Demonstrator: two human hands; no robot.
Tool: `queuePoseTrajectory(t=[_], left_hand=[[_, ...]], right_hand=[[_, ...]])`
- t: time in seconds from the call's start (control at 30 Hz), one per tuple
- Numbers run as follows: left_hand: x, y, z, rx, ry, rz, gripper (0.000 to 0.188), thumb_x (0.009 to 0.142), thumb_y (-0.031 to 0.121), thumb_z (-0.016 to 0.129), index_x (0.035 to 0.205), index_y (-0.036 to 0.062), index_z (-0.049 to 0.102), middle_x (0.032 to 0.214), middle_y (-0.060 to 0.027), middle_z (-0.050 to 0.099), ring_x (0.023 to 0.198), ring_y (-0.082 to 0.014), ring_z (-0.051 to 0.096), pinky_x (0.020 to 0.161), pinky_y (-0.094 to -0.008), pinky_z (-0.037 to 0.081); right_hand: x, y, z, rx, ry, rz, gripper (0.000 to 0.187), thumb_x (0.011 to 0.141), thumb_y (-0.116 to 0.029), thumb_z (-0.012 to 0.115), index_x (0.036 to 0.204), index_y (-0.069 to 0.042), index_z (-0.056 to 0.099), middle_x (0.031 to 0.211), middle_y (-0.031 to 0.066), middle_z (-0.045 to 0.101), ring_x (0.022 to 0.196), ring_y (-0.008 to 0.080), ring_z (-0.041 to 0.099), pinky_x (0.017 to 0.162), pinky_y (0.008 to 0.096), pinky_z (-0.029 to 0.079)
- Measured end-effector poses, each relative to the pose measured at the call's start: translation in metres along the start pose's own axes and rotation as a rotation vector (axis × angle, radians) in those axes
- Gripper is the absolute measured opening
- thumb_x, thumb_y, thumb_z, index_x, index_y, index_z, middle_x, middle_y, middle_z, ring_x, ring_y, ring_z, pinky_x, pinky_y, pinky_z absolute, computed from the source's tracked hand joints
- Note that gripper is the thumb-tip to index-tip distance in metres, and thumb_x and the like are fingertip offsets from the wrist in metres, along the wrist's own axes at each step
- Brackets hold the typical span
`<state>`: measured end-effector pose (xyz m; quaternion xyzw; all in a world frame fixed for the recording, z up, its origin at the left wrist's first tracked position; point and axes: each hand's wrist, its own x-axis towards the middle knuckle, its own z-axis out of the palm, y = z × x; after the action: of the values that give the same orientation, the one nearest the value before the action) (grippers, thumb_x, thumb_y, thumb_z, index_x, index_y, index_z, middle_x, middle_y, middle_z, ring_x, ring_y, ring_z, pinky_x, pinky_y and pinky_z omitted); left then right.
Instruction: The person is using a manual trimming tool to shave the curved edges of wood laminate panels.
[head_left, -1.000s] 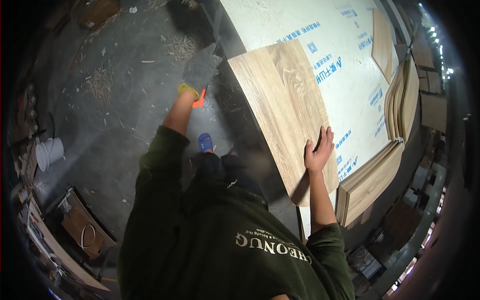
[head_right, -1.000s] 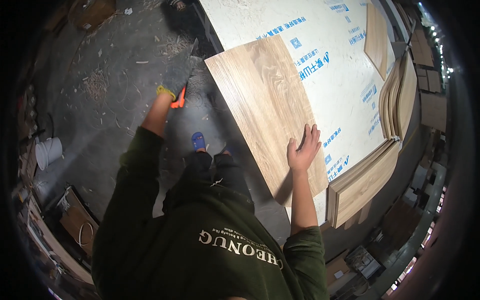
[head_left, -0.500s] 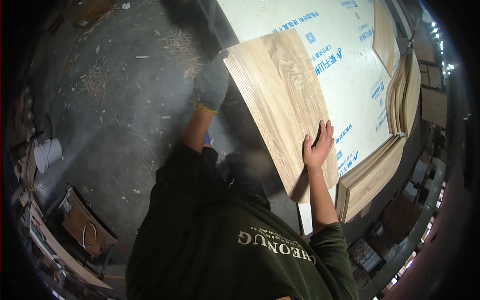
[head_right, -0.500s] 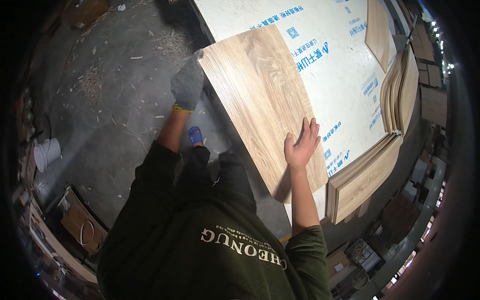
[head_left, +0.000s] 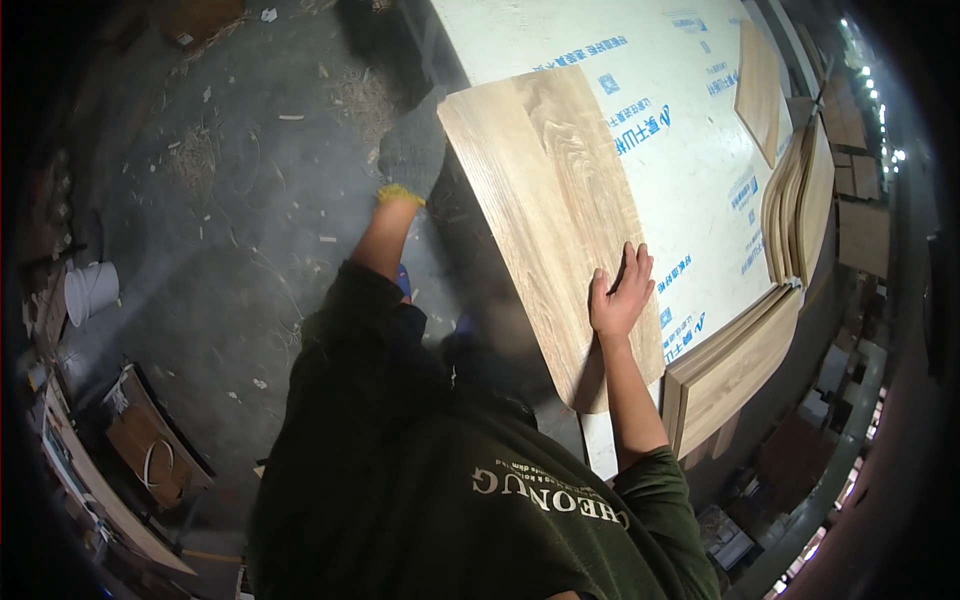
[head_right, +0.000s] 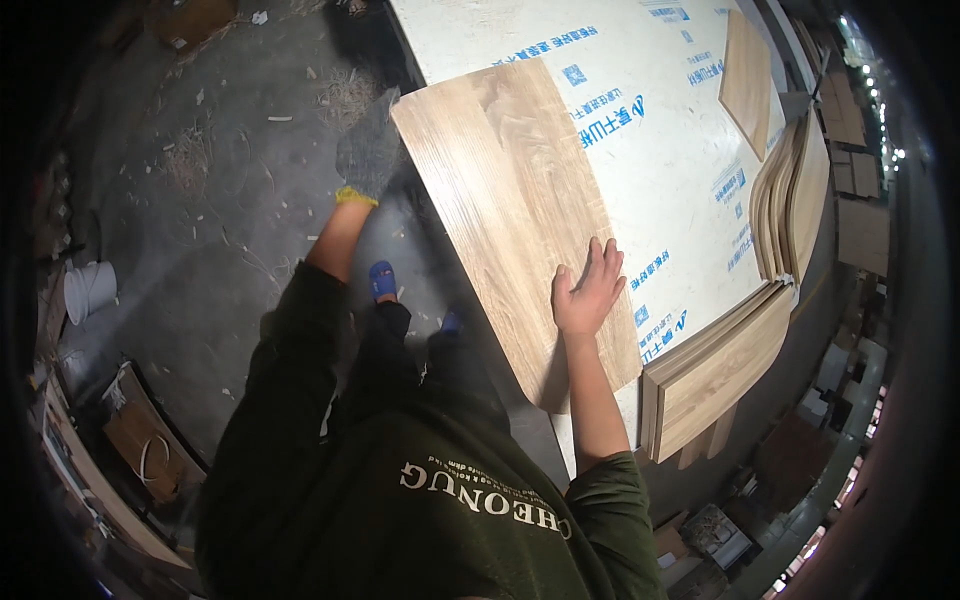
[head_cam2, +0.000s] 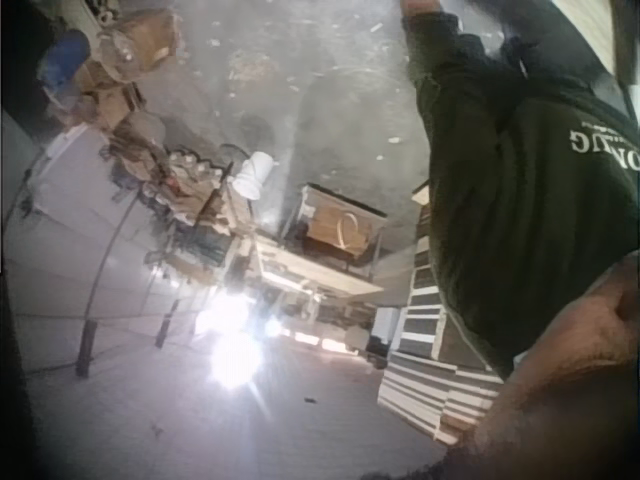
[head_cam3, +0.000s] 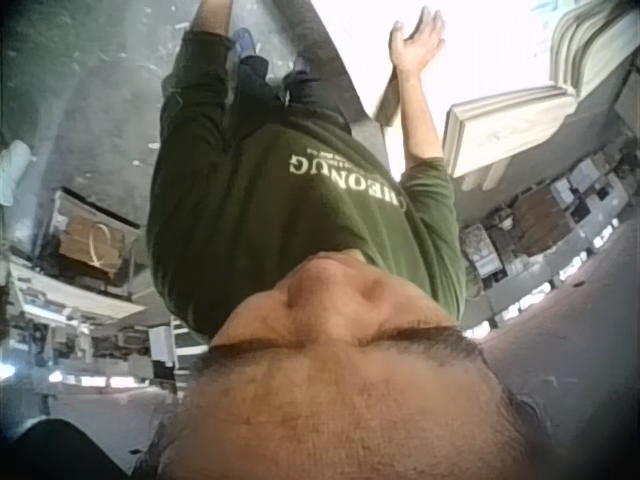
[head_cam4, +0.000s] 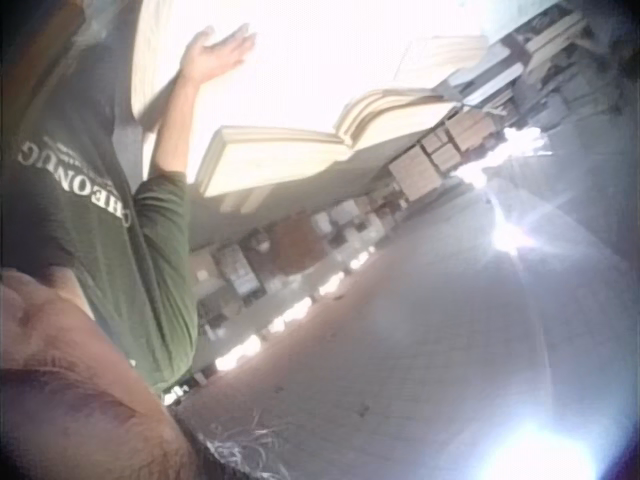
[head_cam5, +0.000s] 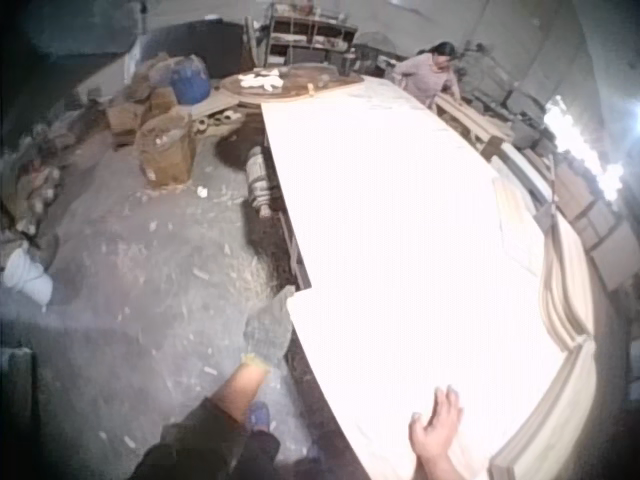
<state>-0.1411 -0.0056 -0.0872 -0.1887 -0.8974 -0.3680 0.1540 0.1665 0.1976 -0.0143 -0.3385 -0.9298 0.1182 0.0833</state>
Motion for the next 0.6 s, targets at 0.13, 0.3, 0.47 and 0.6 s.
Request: queuePoseTrajectory(t=[0.13,0.3,0.47,0.6], left_hand=[[-0.067,0.028,0.0,-0.059,-0.091,-0.079,0.03,0.093,0.025,0.05,0.121,0.0235,0.06,0.077,-0.0163,0.065,0.067,-0.0372,0.063,0.061,-0.0456,0.051],[-0.159,0.106,-0.026,0.61,0.021,0.273,0.023,0.096,0.025,0.049,0.104,0.0149,0.069,0.063,-0.0088,0.058,0.052,-0.0255,0.056,0.049,-0.0367,0.047],[-0.228,0.185,-0.085,0.306,-0.779,-0.101,0.027,0.093,0.012,0.047,0.113,0.0166,0.065,0.077,-0.0132,0.065,0.065,-0.0264,0.064,0.055,-0.0383,0.049],[-0.295,0.185,-0.089,-0.585,-0.614,0.04,0.025,0.096,0.031,0.05,0.082,0.0134,0.061,0.058,0.0024,0.044,0.05,-0.0078,0.046,0.043,-0.0266,0.038]], right_hand=[[-0.001,0.002,0.004,0.017,0.004,-0.011,0.068,0.081,-0.033,0.06,0.142,-0.01,0.041,0.152,0.0196,0.03,0.143,0.0394,0.02,0.113,0.059,0.013],[0.0,0.012,0.003,0.002,0.027,0.005,0.068,0.083,-0.037,0.059,0.143,-0.011,0.039,0.152,0.0198,0.029,0.143,0.0395,0.019,0.114,0.0595,0.01],[0.0,0.003,0.012,0.016,0.037,0.022,0.068,0.082,-0.04,0.06,0.142,-0.011,0.042,0.152,0.0193,0.03,0.143,0.0391,0.019,0.113,0.0616,0.011],[-0.004,0.024,0.007,0.073,0.115,-0.005,0.065,0.081,-0.039,0.063,0.138,-0.012,0.047,0.15,0.0178,0.034,0.142,0.0388,0.024,0.112,0.0617,0.015]])
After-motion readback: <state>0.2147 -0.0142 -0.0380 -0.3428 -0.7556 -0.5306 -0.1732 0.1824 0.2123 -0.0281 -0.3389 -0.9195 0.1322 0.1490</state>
